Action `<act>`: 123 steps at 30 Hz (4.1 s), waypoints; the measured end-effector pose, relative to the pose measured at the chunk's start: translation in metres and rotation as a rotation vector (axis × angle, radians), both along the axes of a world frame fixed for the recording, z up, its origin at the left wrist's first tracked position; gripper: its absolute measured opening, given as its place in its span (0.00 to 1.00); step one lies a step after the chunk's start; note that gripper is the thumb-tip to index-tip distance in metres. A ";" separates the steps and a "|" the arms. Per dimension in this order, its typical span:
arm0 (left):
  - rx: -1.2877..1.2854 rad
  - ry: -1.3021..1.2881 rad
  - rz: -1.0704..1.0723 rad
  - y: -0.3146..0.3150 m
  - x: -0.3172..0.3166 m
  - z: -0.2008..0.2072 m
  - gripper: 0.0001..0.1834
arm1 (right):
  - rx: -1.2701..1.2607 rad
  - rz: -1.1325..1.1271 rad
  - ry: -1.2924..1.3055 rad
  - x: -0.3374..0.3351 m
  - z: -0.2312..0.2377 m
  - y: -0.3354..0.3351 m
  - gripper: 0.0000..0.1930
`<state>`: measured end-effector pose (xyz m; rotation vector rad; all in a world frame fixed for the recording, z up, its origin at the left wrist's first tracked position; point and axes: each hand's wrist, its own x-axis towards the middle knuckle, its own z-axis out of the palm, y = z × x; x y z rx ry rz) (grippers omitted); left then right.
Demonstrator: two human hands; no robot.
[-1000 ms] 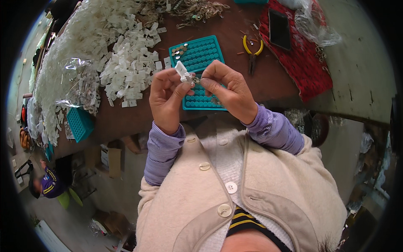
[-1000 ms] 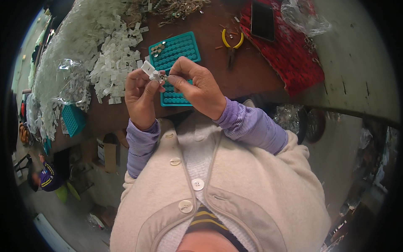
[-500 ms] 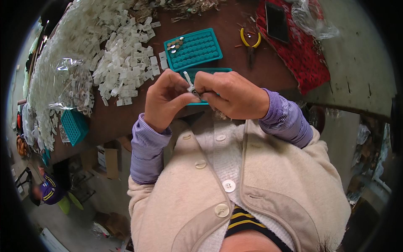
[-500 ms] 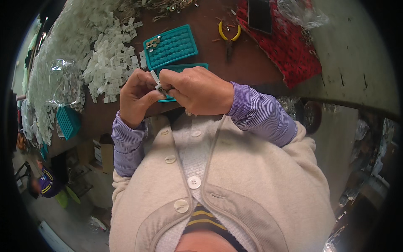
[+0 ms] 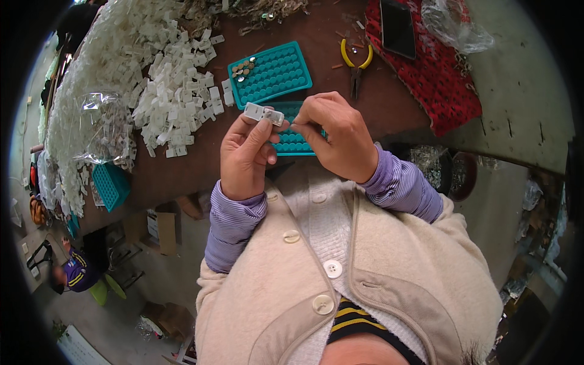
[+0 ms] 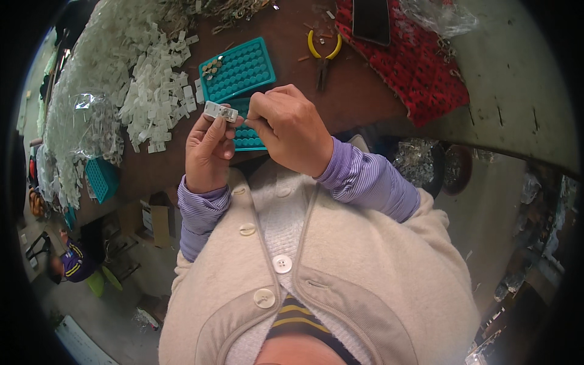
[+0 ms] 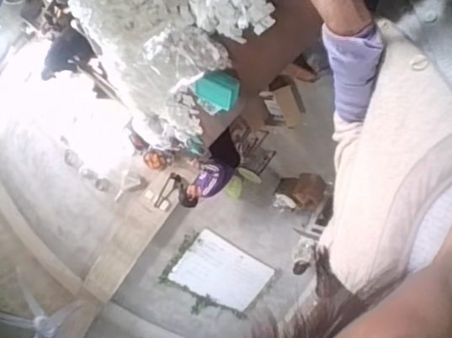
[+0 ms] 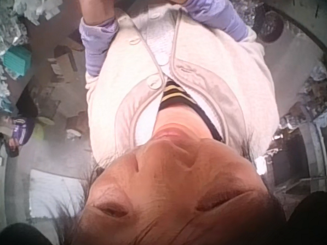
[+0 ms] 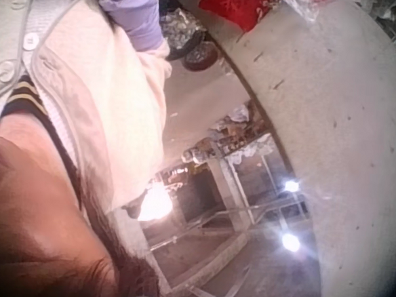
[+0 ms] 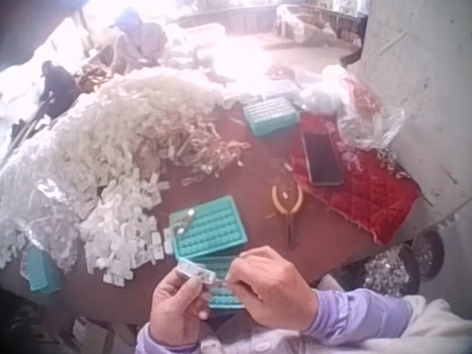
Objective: The person assembles small white LED modules by inserting round components into slots and testing each unit with a phone flashlight. They repeat this process for multiple modules, placing finished units into a teal tray.
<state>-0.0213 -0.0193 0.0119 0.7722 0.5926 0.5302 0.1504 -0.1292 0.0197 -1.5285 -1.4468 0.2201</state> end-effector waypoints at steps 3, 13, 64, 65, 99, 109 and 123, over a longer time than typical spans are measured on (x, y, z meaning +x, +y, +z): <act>0.247 0.120 0.030 -0.001 0.003 -0.003 0.08 | 0.147 -0.033 -0.122 0.001 0.002 0.007 0.06; 0.227 0.172 0.161 0.034 -0.024 -0.012 0.12 | 0.044 0.163 -0.010 0.002 -0.004 0.075 0.06; 0.128 0.070 0.245 0.052 -0.034 -0.027 0.14 | 0.108 0.171 -0.302 0.003 -0.018 0.139 0.07; 0.162 0.083 0.232 0.050 -0.031 -0.024 0.15 | 0.125 0.204 -0.250 0.002 -0.012 0.131 0.08; 0.406 0.135 -0.128 0.017 -0.008 -0.004 0.14 | -0.028 -0.002 0.257 0.000 0.013 0.037 0.13; 0.439 0.148 -0.244 -0.009 0.033 0.019 0.16 | 0.224 -0.178 -0.069 0.030 0.010 0.001 0.10; -0.039 0.109 -0.399 -0.007 0.108 0.002 0.09 | 0.240 -0.212 -0.215 0.080 -0.005 -0.043 0.13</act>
